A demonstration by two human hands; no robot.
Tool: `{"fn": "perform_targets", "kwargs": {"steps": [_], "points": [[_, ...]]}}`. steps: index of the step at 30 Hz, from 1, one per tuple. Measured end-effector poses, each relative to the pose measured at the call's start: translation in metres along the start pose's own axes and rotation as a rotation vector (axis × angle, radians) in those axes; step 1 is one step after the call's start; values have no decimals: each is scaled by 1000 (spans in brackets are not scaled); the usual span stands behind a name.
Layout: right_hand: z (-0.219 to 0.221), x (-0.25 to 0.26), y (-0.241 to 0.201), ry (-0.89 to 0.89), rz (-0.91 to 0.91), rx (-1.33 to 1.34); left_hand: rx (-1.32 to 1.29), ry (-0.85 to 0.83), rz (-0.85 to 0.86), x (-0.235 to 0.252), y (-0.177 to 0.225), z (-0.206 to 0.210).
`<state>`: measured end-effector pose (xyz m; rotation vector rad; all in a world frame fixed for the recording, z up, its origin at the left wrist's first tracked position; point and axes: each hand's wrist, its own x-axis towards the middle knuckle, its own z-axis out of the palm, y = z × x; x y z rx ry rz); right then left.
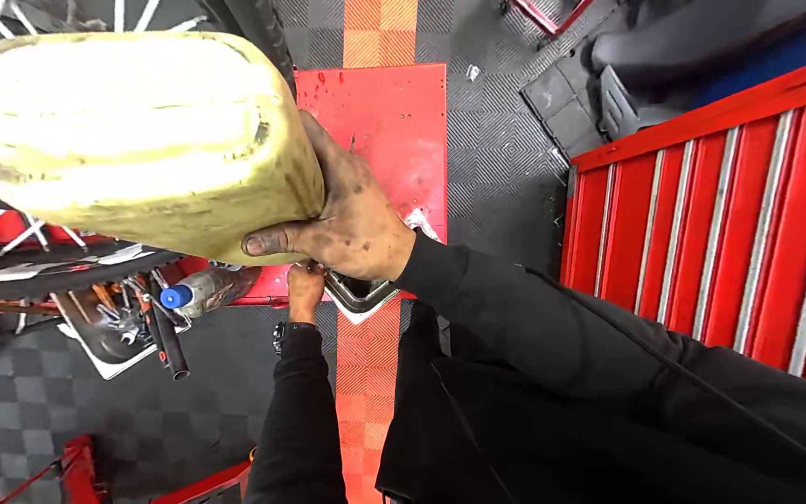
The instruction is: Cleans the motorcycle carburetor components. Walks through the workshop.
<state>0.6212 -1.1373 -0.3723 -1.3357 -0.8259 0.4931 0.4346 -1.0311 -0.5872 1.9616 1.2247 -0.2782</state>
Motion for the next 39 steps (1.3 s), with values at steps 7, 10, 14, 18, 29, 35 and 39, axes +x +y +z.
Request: {"fn": "perform_targets", "kwargs": {"steps": [7, 10, 14, 18, 29, 35, 39], "points": [[-13, 7, -6, -30, -35, -50, -388, -55, -91, -3, 20, -11], [-20, 8, -10, 1, -24, 26, -566, -96, -96, -4, 29, -16], [-28, 7, -12, 2, -37, 47, -668, -107, -145, -7, 35, -16], [-39, 4, -13, -8, -65, -49, -688, -133, -85, -11, 35, -12], [-63, -10, -12, 91, -81, -52, 1, -38, 146, -3, 47, 8], [-75, -16, -9, 157, -91, -88, 208, 0, 220, 5, 51, 9], [-80, -16, -9, 192, -73, -44, 245, 4, 209, 10, 56, 6]]}}
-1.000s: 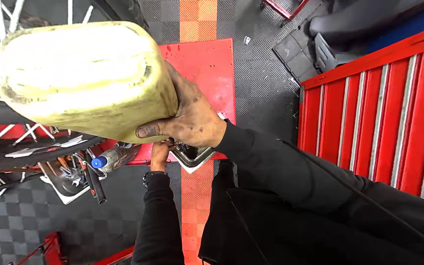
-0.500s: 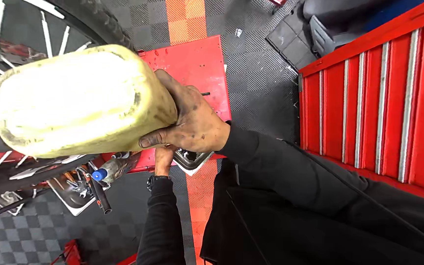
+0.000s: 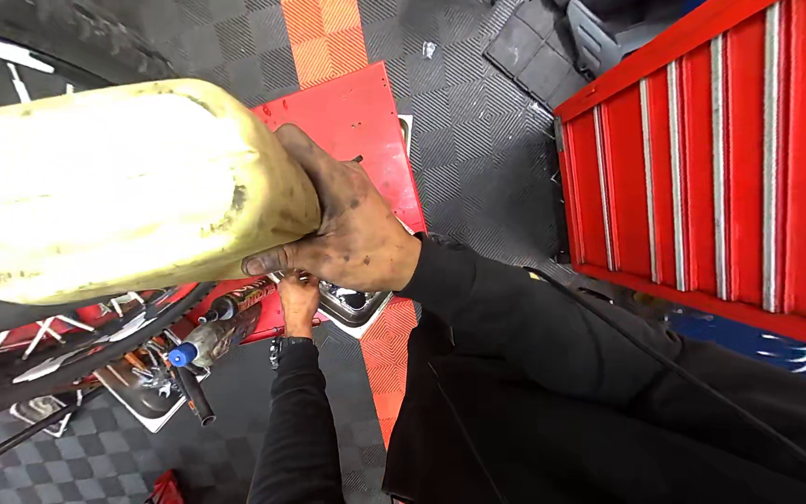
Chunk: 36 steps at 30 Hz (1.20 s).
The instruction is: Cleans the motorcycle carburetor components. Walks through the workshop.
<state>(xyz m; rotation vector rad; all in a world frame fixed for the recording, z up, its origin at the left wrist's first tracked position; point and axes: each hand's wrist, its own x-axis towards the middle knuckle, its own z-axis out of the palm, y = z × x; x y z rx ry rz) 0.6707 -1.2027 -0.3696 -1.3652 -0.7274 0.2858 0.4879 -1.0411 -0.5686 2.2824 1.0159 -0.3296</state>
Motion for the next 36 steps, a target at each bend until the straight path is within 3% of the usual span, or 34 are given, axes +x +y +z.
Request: {"fn": "perform_targets", "kwargs": {"steps": [10, 16, 27, 36], "points": [[-23, -8, 7, 38, 46, 75, -158, 58, 41, -10, 7, 19], [-36, -9, 7, 46, 13, 16, 10, 105, 247, -13, 15, 28], [-37, -17, 14, 114, 128, 91, 111, 111, 57, -13, 7, 16], [-37, -28, 8, 124, 126, 149, 212, 99, 11, -12, 6, -2]]}}
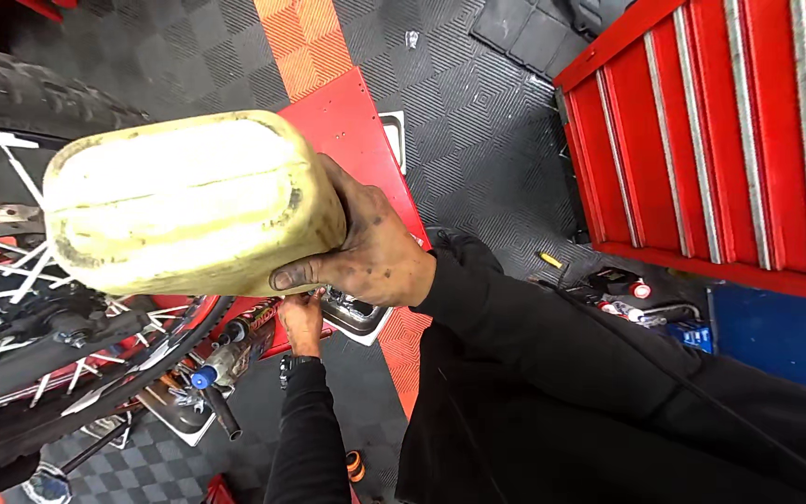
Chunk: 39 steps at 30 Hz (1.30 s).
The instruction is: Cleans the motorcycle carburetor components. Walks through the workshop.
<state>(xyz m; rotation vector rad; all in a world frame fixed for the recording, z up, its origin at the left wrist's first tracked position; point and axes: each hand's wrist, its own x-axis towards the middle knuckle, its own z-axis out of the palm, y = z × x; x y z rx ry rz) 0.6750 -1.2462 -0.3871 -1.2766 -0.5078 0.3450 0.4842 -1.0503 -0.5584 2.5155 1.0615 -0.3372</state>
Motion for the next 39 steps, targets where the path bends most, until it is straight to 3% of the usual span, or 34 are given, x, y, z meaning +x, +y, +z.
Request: {"fn": "perform_targets", "kwargs": {"steps": [7, 16, 29, 39], "points": [[-4, -4, -13, 5, -63, -35, -3, 46, -25, -1, 6, 1], [-9, -5, -28, 24, -165, -56, -45, 7, -210, 5, 28, -17], [1, -10, -29, 13, -112, 29, -778, -16, -478, -2, 22, -13], [-10, -11, -24, 82, -152, 49, -744, -47, -683, 4, 21, -15]]}}
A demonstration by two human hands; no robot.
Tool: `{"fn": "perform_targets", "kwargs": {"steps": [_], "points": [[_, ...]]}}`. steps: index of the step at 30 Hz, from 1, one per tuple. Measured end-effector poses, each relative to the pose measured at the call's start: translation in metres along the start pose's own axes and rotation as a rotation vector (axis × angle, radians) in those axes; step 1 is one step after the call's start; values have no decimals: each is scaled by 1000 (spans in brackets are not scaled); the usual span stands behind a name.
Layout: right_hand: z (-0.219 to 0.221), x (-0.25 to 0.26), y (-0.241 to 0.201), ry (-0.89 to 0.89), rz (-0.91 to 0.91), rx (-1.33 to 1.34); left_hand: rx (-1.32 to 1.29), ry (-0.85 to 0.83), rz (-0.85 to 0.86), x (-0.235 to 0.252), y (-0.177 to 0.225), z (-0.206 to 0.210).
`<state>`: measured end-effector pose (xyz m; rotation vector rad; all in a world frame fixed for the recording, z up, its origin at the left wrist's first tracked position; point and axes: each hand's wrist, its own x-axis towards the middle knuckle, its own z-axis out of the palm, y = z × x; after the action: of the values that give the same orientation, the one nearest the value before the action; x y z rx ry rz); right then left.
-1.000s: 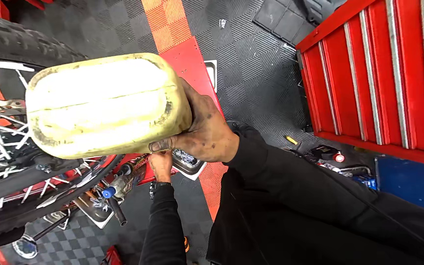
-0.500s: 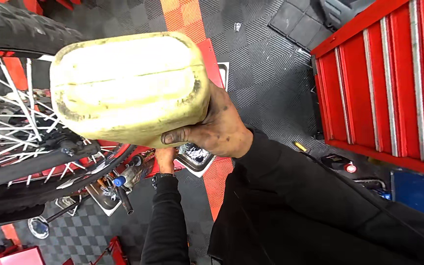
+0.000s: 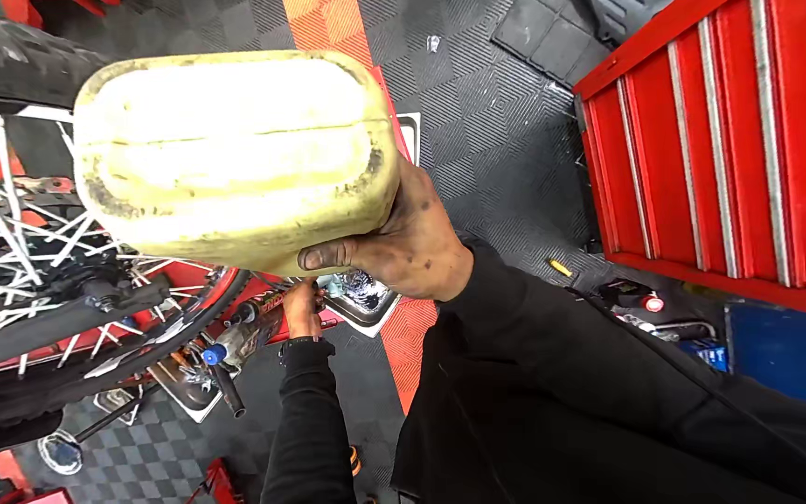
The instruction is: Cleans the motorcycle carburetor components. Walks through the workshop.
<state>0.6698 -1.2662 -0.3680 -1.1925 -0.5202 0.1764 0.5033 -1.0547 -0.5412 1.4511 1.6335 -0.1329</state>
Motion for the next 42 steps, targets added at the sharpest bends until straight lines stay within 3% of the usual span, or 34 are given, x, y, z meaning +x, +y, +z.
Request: {"fn": "perform_targets", "kwargs": {"steps": [3, 8, 20, 26, 35, 42], "points": [[1, 0, -3, 14, 6, 22, -48, 23, -2, -8, 8, -2], [0, 1, -4, 32, -30, -11, -119, 9, 137, -30, 7, -3], [-7, 13, -17, 102, 37, 138, 314, 138, 545, -42, -4, -28], [4, 13, -19, 106, -16, 70, 350, 161, 650, -37, -16, -40], [-5, 17, -24, 60, -16, 73, 98, 42, 681, -23, -34, -54], [-11, 17, -21, 137, -25, 65, -111, -12, 644, -24, -39, -58]]}}
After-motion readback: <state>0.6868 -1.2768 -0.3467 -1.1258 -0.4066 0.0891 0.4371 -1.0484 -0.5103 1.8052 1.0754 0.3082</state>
